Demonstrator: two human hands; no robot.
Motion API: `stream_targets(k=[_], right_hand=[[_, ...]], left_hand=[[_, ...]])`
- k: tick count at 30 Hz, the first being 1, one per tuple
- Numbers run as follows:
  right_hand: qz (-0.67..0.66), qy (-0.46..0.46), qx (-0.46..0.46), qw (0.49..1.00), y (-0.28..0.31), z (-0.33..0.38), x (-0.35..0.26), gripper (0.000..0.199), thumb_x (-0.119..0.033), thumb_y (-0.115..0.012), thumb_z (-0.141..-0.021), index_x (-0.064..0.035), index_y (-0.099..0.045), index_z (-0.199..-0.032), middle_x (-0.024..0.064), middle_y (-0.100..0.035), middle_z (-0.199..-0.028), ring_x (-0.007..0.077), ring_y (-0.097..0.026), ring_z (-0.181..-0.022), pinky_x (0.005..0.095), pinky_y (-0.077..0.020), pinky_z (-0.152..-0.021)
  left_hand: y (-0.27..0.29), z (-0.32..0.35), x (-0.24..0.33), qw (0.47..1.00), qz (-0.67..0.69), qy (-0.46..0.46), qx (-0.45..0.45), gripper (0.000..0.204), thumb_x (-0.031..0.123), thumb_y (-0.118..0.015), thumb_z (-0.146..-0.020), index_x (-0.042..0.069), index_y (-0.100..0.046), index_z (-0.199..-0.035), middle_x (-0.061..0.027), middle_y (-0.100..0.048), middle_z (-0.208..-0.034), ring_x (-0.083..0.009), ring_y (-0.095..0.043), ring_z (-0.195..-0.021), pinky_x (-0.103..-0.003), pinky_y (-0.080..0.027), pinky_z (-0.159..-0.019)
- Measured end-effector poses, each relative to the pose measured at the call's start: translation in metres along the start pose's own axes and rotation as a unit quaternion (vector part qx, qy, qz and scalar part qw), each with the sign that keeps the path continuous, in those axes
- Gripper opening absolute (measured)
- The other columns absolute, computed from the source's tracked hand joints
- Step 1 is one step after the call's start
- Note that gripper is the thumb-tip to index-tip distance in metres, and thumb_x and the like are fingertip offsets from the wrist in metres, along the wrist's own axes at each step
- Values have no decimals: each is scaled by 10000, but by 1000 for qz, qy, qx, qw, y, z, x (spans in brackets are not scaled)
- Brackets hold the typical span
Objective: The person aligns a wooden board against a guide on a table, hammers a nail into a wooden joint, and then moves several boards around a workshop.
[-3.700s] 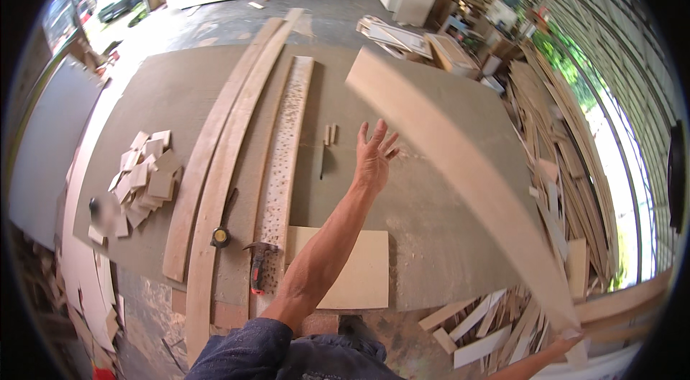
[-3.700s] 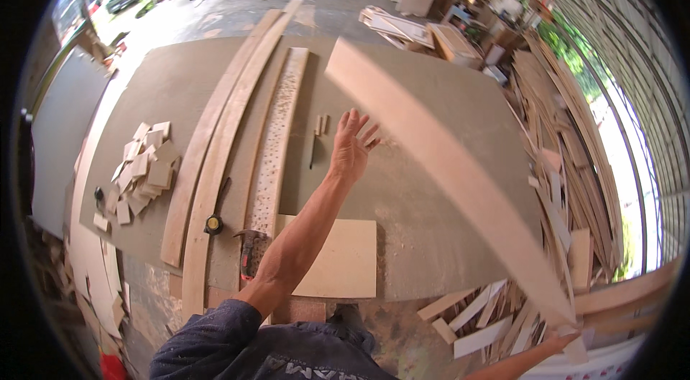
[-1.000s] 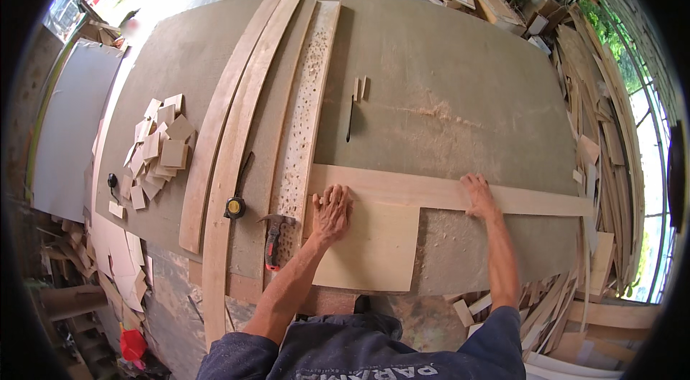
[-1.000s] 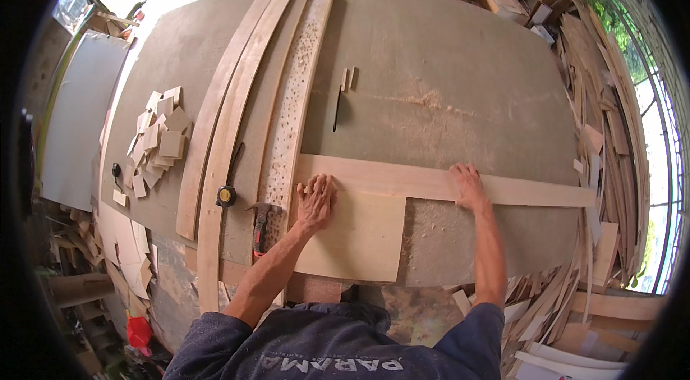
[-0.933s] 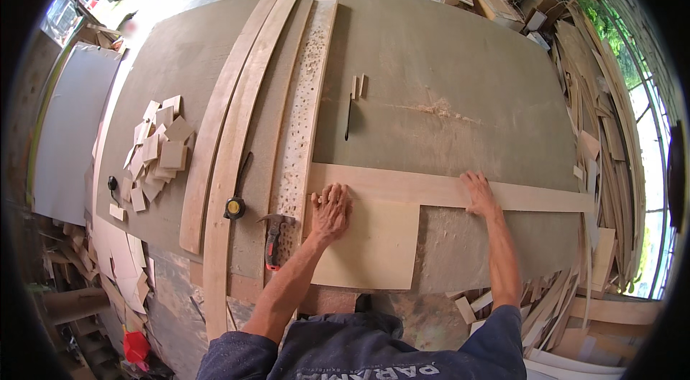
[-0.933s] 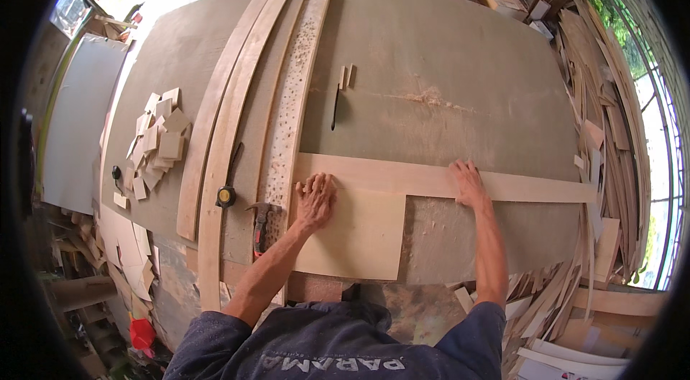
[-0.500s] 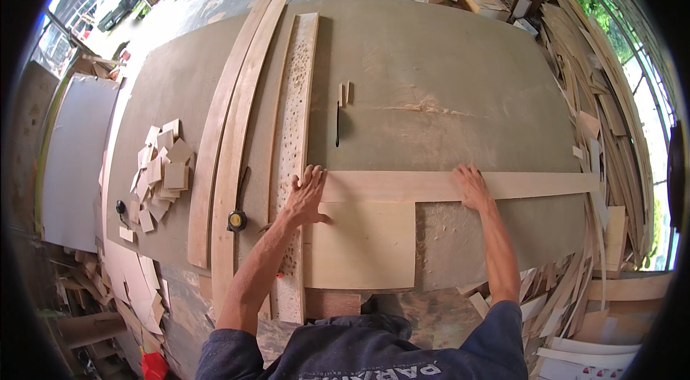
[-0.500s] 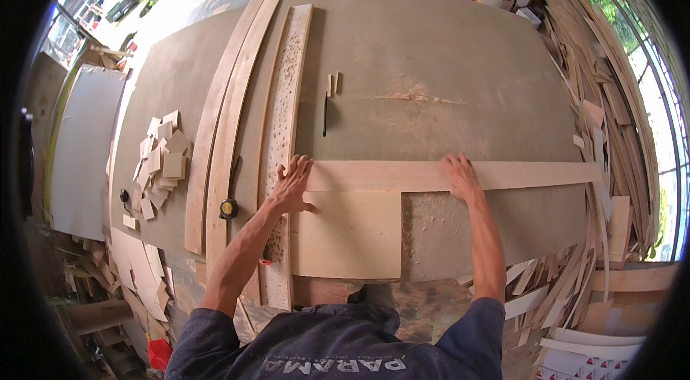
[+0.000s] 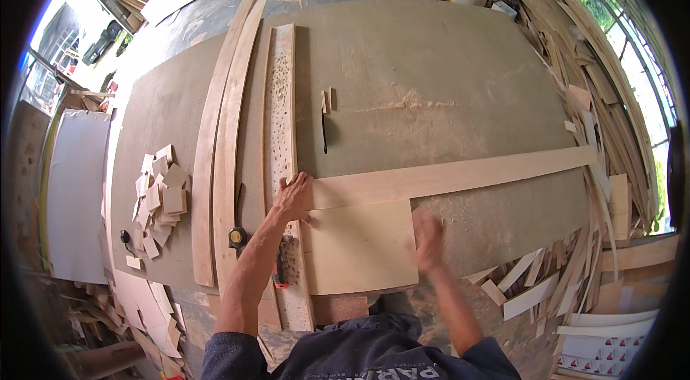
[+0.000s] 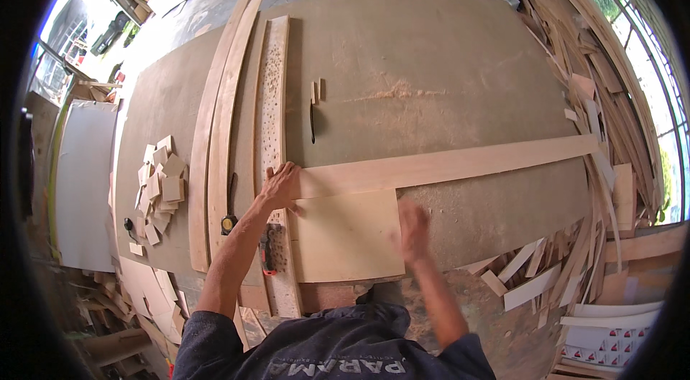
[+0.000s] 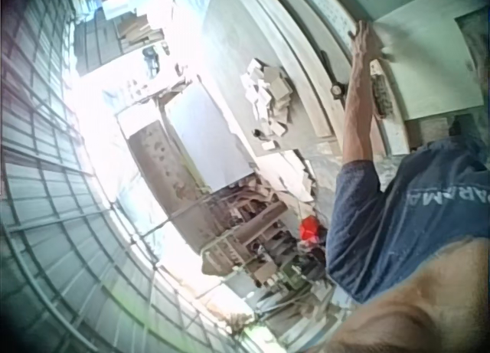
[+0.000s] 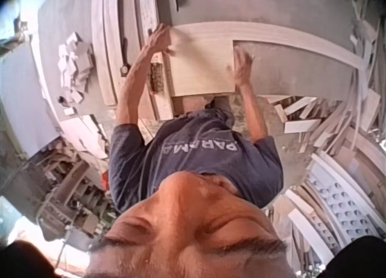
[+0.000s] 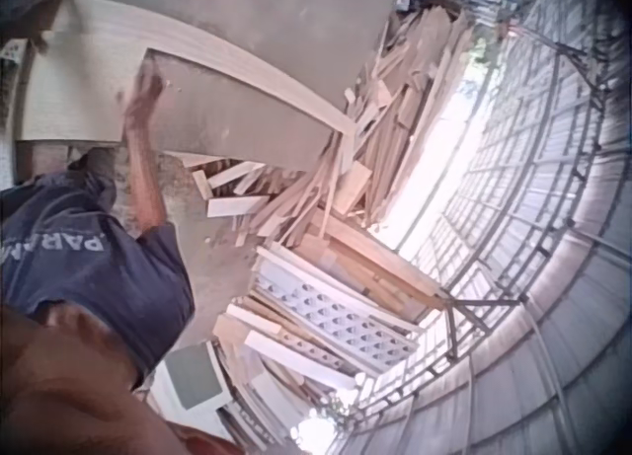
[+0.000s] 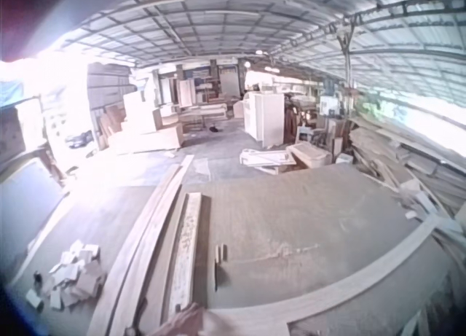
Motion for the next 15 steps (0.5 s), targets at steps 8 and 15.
stream_targets(k=[8,15], right_hand=[[25,48,-109,993,-67,92,-117,750,-443,-703,-836,-99,-471,-1461,158,-297,-1577,325,-218,-1488,584,-135,-1187],[7,84,-72,994,-72,95,-114,704,-416,-723,-829,-91,-522,-1421,100,-371,-1553,278,-259,-1484,573,-113,-1201]], left_hand=[[-5,-9,-8,999,-4,-28,45,1220,409,-969,-234,77,-461,-1292,-92,-463,-1284,-285,-382,-1302,-487,-296,-989],[12,-7,4,1000,-27,-3,16,1168,387,-960,-212,67,-505,-1239,-97,-474,-1310,-330,-355,-1271,-486,-286,-1021]])
Point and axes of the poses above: each hand's wrist, its own z-axis away from the middle knuckle, its own y-axis out of the back of the hand, x = y × z, the point moved 4 cm from there along -z, towards the middle knuckle
